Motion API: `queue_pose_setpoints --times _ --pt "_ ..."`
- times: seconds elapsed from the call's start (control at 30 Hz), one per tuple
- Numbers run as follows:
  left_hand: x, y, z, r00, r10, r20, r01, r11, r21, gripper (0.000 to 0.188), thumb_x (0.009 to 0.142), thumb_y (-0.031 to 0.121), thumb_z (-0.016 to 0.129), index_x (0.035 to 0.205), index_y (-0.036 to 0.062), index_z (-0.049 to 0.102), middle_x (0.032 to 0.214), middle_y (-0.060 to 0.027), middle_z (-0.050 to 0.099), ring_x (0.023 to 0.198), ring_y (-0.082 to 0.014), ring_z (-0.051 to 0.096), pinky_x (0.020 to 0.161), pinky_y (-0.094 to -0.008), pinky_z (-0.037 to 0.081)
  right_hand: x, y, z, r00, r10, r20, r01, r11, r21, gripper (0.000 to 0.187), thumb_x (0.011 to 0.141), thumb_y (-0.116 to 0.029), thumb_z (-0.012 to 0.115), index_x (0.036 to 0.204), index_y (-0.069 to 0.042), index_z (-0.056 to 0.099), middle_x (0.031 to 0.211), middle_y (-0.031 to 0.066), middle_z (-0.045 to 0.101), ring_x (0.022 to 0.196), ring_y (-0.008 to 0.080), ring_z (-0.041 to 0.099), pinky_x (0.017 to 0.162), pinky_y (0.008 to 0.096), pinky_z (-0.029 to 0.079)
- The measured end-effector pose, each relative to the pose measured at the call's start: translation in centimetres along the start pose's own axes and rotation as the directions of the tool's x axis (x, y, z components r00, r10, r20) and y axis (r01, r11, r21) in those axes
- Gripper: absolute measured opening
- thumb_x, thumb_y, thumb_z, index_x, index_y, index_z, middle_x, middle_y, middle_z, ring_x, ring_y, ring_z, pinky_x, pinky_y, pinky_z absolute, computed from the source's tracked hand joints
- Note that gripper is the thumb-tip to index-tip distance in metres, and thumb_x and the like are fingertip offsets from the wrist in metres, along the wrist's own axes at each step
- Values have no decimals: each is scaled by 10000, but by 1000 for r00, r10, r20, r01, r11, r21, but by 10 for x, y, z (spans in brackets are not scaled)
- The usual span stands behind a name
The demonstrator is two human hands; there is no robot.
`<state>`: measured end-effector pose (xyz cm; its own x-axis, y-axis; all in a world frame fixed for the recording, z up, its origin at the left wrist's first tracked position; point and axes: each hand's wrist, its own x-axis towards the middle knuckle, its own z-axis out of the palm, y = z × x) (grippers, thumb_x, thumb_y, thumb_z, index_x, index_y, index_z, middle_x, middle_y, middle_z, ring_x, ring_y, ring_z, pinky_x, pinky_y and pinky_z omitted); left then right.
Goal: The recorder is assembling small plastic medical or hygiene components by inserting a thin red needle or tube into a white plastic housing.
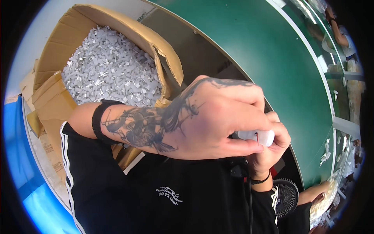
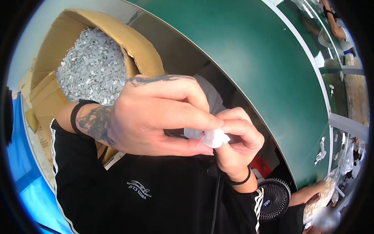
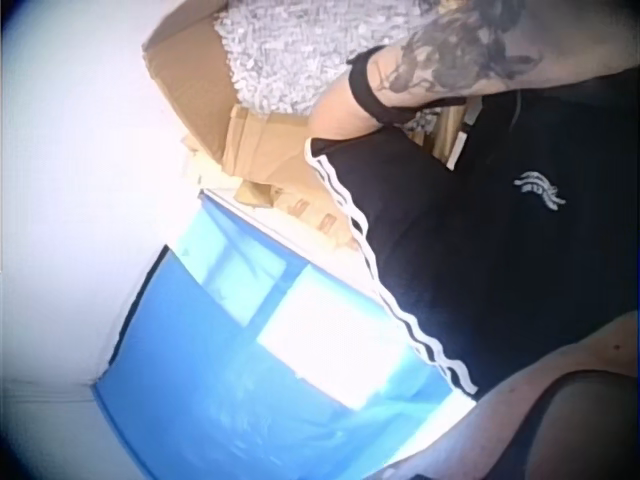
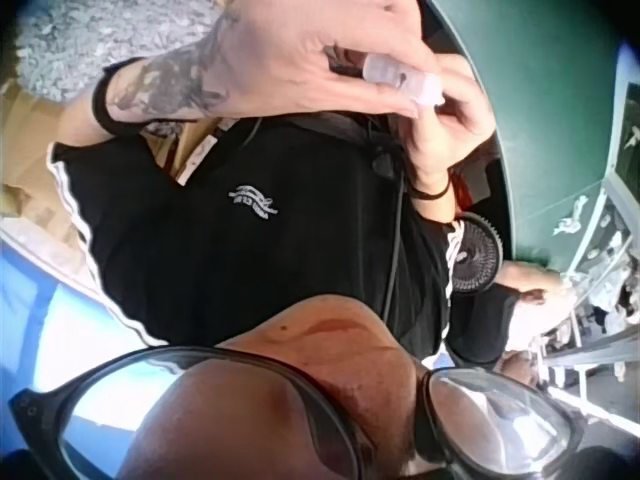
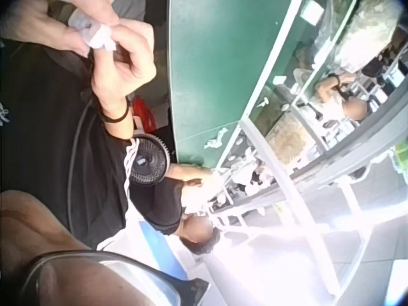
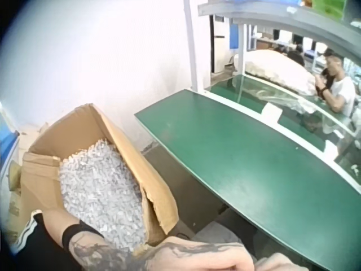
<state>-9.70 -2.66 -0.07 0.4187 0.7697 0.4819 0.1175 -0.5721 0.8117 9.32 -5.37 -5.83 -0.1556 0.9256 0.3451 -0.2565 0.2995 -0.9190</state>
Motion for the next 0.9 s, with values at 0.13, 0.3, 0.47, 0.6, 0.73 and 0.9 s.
queue_pose_setpoints --times 0.13,0.3,0.47,0.6,0.73,0.9 --pt "5 -6 3 999 50 7 -49 996 -77 218 705 79 806 901 49 717 727 -20 561 600 -132 550 497 -250 431 -1 -3 -1 999 -28 -14 28 1000 -4 104 764 -7 696 851 5 640 787 90 607 684 143 575 609 248 452" --pt "1 -2 4 1000 25 -1 -25 999 -23 227 713 91 805 923 59 723 724 -18 558 593 -130 548 493 -249 425 -3 5 1 999 30 -12 -29 997 67 99 767 -8 697 846 -1 636 786 89 606 681 137 578 603 243 453" --pt "4 -1 -6 992 -88 94 107 968 -225 304 684 36 812 970 1 713 805 -61 629 638 -122 589 534 -225 459 -4 5 0 999 29 -38 -24 992 122 97 763 -5 697 841 -5 639 799 93 613 687 139 583 610 245 459" --pt "2 -7 -12 980 -89 180 136 954 -266 348 668 -14 798 1001 -31 699 865 -106 657 691 -134 619 562 -224 479 -4 6 1 999 27 -33 -23 990 139 107 762 -10 706 842 -6 634 807 99 614 698 151 589 626 253 469" --pt "-1 4 -22 984 -105 146 141 956 -258 387 663 -12 792 1031 -56 681 896 -136 664 737 -159 632 594 -236 491 2 1 3 996 90 -4 -88 983 161 113 773 -42 714 839 -7 630 823 109 615 711 166 592 621 265 466" --pt "-25 7 -133 912 -307 271 223 927 301 303 753 57 724 1047 -3 680 924 -108 662 799 -186 628 684 -283 501 9 -42 -84 920 211 -330 -280 943 -178 309 922 -151 590 1156 40 522 1076 114 578 899 138 556 759 246 481"
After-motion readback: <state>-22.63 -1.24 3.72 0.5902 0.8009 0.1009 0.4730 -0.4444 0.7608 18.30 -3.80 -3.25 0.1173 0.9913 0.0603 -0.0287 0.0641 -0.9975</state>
